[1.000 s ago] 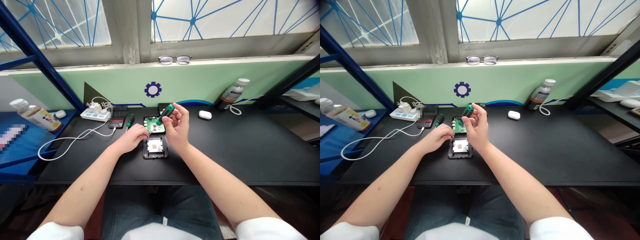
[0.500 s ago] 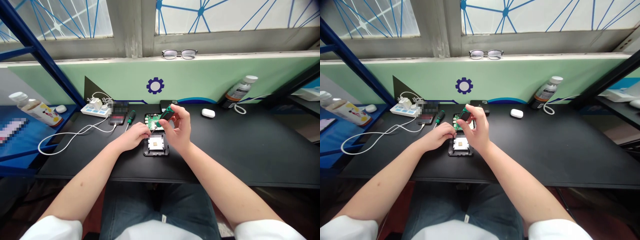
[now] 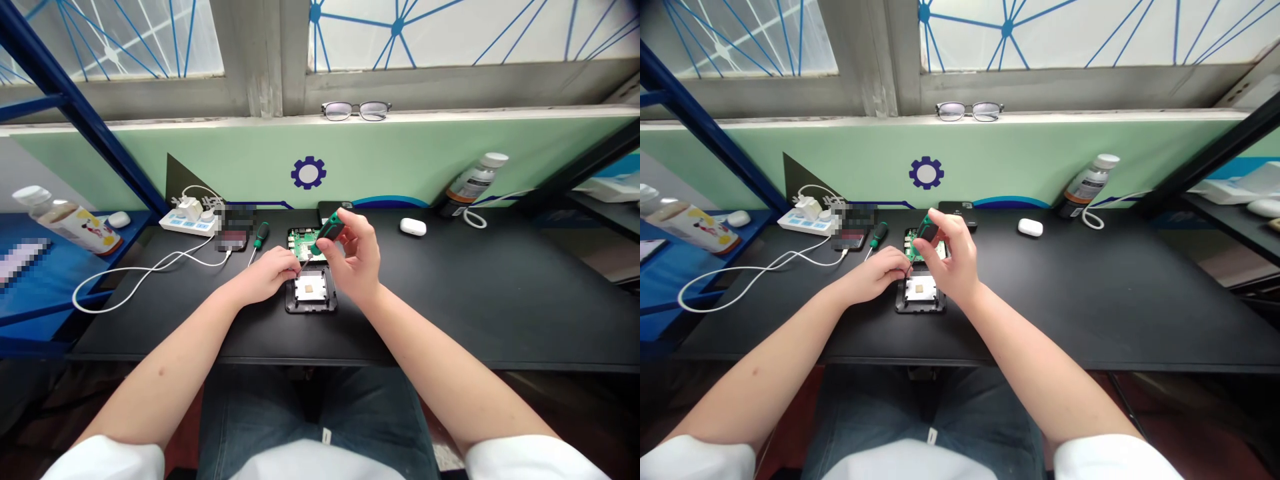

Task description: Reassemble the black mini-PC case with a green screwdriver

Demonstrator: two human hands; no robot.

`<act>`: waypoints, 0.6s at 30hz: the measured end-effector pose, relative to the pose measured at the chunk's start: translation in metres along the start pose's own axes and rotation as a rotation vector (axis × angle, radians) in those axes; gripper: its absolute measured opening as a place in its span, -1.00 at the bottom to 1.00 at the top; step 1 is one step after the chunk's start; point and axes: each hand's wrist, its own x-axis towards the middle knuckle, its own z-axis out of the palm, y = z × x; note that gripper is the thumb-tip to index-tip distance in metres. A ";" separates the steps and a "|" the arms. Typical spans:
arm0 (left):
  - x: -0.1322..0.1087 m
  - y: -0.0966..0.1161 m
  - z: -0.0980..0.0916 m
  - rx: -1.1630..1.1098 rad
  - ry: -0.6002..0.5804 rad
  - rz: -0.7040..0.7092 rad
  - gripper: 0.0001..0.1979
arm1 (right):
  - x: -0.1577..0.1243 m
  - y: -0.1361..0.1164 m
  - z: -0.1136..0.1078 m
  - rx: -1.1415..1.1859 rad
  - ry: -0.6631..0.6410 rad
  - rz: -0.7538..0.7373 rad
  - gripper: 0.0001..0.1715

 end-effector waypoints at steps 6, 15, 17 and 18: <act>-0.001 -0.002 0.003 -0.020 -0.011 0.002 -0.81 | 0.001 -0.005 -0.001 -0.019 -0.078 -0.008 -0.46; -0.006 -0.004 0.003 0.005 -0.078 -0.014 -0.81 | -0.001 -0.016 0.004 -0.047 -0.241 -0.304 -0.38; -0.006 -0.001 0.003 -0.004 -0.097 -0.041 -0.80 | -0.002 -0.016 0.005 -0.066 -0.257 -0.318 -0.39; -0.005 0.001 0.002 -0.013 -0.105 -0.052 -0.80 | -0.003 -0.016 0.006 -0.073 -0.258 -0.321 -0.38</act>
